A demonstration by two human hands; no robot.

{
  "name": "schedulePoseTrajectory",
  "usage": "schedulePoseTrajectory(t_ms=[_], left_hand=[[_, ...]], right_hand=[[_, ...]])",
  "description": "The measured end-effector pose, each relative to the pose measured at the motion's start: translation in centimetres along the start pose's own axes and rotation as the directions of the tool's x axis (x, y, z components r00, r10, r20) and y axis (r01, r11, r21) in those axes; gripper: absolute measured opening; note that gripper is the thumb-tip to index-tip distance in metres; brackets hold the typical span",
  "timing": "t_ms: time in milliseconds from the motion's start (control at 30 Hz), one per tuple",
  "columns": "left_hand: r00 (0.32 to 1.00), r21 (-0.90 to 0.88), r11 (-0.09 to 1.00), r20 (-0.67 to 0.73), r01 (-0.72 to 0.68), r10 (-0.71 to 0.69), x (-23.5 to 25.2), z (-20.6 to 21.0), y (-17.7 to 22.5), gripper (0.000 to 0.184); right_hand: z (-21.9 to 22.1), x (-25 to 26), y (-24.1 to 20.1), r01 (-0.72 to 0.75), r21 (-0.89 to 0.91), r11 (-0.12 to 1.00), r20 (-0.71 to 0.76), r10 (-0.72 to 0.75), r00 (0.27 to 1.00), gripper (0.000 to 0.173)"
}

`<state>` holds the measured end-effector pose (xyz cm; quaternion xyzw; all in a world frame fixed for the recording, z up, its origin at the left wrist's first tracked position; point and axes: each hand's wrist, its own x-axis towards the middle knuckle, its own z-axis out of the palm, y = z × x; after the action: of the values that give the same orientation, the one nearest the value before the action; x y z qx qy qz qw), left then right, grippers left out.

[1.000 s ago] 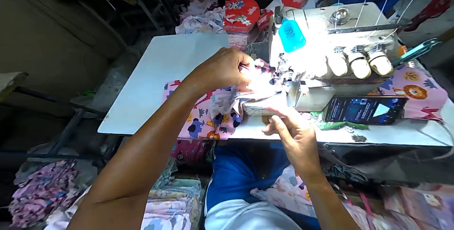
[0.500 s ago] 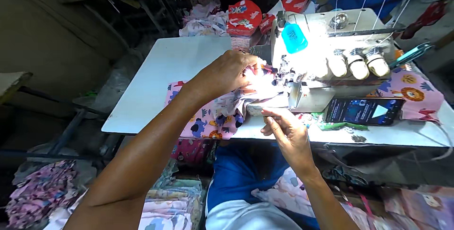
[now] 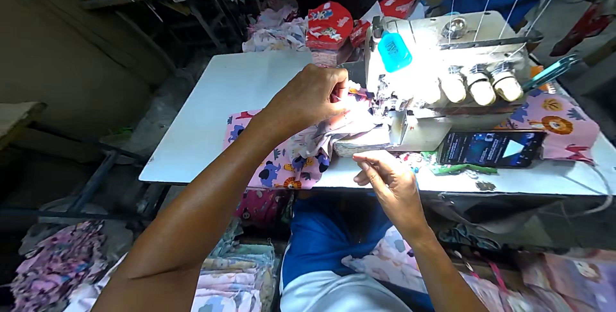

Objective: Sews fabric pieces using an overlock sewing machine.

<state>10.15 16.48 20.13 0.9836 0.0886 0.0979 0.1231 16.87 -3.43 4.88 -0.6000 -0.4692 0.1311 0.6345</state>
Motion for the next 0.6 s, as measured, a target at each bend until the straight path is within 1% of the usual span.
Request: schedulePoseTrajectory(t_ms=[67,133,233,267,300,400,433,533,600], left_hand=[[0.998,-0.009,0.998,0.021,0.061,-0.060,0.2,-0.1,0.4,0.017],[0.995,-0.004,0.997,0.058,0.081,-0.080,0.3,0.0,0.5,0.023],[0.997,0.046,0.999,0.073,-0.026,0.022,0.5,0.3,-0.2,0.017],[0.996,0.060,0.997,0.072,-0.052,0.047,0.5,0.4,-0.4,0.022],[0.996,0.062,0.997,0.068,-0.055,0.050,0.6,0.3,-0.3,0.023],[0.999,0.044,0.999,0.043,-0.005,0.003,0.6,-0.1,0.6,0.013],[0.999,0.039,0.999,0.043,0.000,-0.002,0.5,-0.1,0.8,0.015],[0.998,0.036,0.999,0.061,-0.028,0.025,0.5,-0.1,0.7,0.015],[0.995,0.039,0.996,0.062,-0.075,0.073,0.3,0.0,0.2,0.013]], right_hand=[[0.0,0.0,0.0,-0.003,0.002,1.000,0.001,0.003,1.000,0.021],[-0.1,0.0,0.0,-0.003,0.000,1.000,-0.007,0.003,1.000,0.021],[-0.1,0.1,-0.1,0.001,-0.012,1.000,-0.062,-0.002,0.998,0.022],[-0.1,0.2,-0.2,0.001,-0.019,1.000,-0.085,-0.003,0.996,0.024],[0.0,0.4,-0.4,0.003,-0.025,1.000,-0.106,-0.005,0.994,0.025],[0.4,1.1,-0.8,0.016,-0.019,1.000,-0.111,-0.018,0.994,0.030],[0.6,1.2,-0.9,0.017,-0.019,1.000,-0.101,-0.019,0.995,0.030],[1.1,1.4,-0.8,0.039,-0.044,0.998,-0.079,-0.043,0.996,0.031],[0.9,1.7,-0.9,0.093,-0.135,0.987,-0.125,-0.110,0.986,0.028]])
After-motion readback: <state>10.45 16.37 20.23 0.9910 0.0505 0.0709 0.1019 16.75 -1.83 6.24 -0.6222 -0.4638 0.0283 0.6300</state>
